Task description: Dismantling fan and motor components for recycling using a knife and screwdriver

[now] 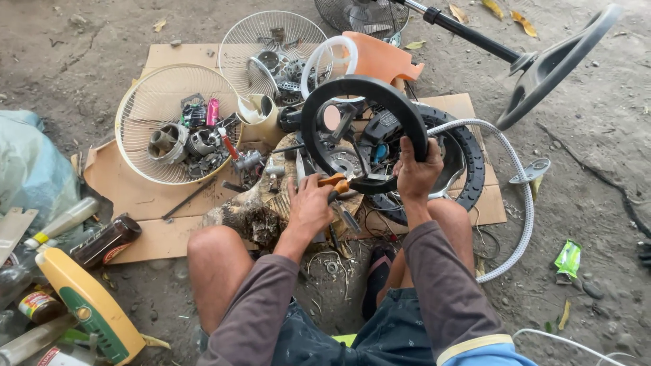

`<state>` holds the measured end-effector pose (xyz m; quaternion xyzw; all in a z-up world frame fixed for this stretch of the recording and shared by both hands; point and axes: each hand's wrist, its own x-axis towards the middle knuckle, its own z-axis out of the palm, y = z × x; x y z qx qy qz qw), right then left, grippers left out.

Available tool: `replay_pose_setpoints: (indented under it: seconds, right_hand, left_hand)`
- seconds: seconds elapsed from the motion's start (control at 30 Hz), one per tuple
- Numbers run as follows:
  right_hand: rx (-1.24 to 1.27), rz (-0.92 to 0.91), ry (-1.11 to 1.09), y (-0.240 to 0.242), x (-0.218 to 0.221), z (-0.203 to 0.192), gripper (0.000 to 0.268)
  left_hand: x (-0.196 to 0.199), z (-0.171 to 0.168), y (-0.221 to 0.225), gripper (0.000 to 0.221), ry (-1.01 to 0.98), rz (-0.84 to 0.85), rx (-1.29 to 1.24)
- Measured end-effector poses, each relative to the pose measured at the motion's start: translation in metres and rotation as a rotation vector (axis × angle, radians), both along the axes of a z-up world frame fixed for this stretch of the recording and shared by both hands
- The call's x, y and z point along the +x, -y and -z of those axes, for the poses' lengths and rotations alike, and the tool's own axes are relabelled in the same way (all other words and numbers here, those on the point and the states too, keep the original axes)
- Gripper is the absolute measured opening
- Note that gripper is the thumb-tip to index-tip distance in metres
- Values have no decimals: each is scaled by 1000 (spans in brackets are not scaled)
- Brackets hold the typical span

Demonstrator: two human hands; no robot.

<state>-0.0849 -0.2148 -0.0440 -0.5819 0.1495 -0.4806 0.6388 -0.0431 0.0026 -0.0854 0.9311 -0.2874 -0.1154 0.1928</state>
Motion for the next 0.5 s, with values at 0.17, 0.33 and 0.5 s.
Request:
replay_pose_setpoints:
  seconds: [0.17, 0.33, 0.5]
  right_hand:
    - [-61, -29, 11, 1, 2, 10, 23]
    - [-203, -97, 3, -2, -2, 1, 20]
    - [-146, -172, 52, 5, -3, -6, 19]
  left_hand:
    - [-12, -24, -1, 47, -49, 12, 74]
    - [-8, 10, 4, 50, -5, 37, 103]
    - [-7, 54, 15, 25, 38, 34, 2]
